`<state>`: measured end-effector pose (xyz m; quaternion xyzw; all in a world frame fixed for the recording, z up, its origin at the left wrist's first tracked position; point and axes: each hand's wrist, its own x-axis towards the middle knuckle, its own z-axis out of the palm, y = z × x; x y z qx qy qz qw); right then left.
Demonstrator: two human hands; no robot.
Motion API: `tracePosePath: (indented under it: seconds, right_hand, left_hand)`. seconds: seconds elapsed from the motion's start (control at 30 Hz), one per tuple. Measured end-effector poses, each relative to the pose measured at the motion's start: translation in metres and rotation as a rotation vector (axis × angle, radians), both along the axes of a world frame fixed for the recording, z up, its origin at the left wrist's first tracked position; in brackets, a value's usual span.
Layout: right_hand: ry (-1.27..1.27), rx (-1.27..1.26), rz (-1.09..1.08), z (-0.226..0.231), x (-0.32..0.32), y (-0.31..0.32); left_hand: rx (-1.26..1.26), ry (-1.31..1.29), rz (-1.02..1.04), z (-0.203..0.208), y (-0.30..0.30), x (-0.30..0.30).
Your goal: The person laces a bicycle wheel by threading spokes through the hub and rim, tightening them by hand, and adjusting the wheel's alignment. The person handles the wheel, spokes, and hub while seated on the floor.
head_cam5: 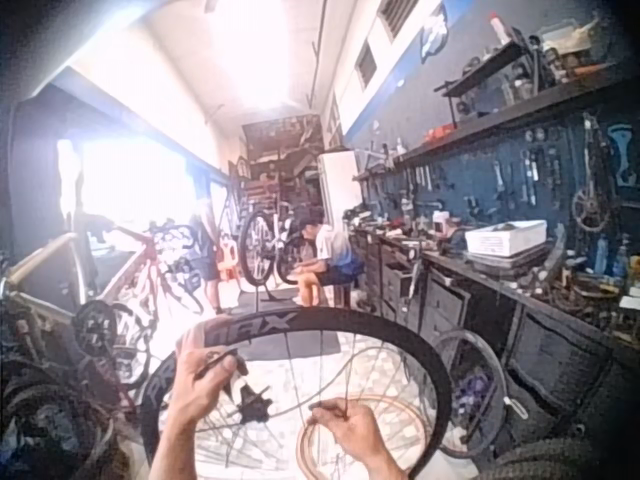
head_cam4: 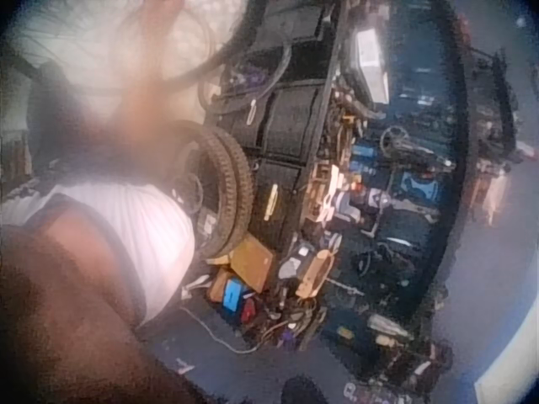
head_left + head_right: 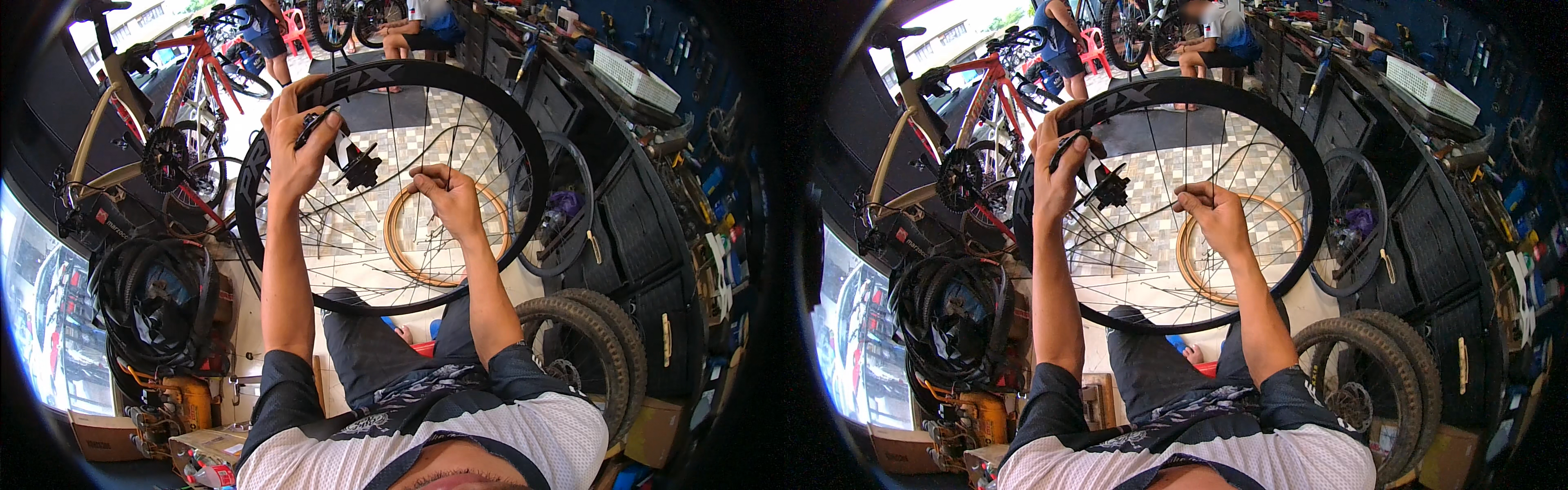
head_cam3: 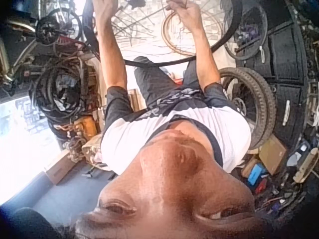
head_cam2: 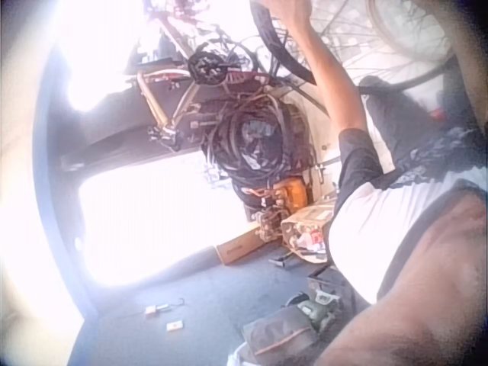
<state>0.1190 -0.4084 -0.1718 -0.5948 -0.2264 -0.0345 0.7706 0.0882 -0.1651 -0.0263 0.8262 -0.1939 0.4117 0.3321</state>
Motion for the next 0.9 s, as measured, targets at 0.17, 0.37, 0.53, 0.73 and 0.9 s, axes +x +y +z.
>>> tracePosePath:
  seconds: [0.17,0.37,0.53,0.73,0.9]
  right_hand:
    - [-0.068,0.005,-0.132,-0.013,0.011,0.002]
    - [0.061,0.066,-0.005,-0.002,0.001,0.003]
    - [0.151,0.243,0.229,-0.008,-0.007,-0.001]
    - [-0.012,-0.012,0.029,-0.021,0.006,0.005]
    - [-0.151,0.058,-0.063,-0.048,0.015,0.013]
  left_hand:
    - [-0.017,0.020,0.012,0.003,-0.004,-0.002]
    - [-0.031,0.022,0.012,0.002,-0.003,-0.001]
    - [-0.035,0.022,0.000,0.000,-0.003,0.002]
    - [-0.028,0.011,-0.004,0.001,0.001,0.001]
    - [-0.037,0.026,-0.025,-0.001,-0.005,0.006]
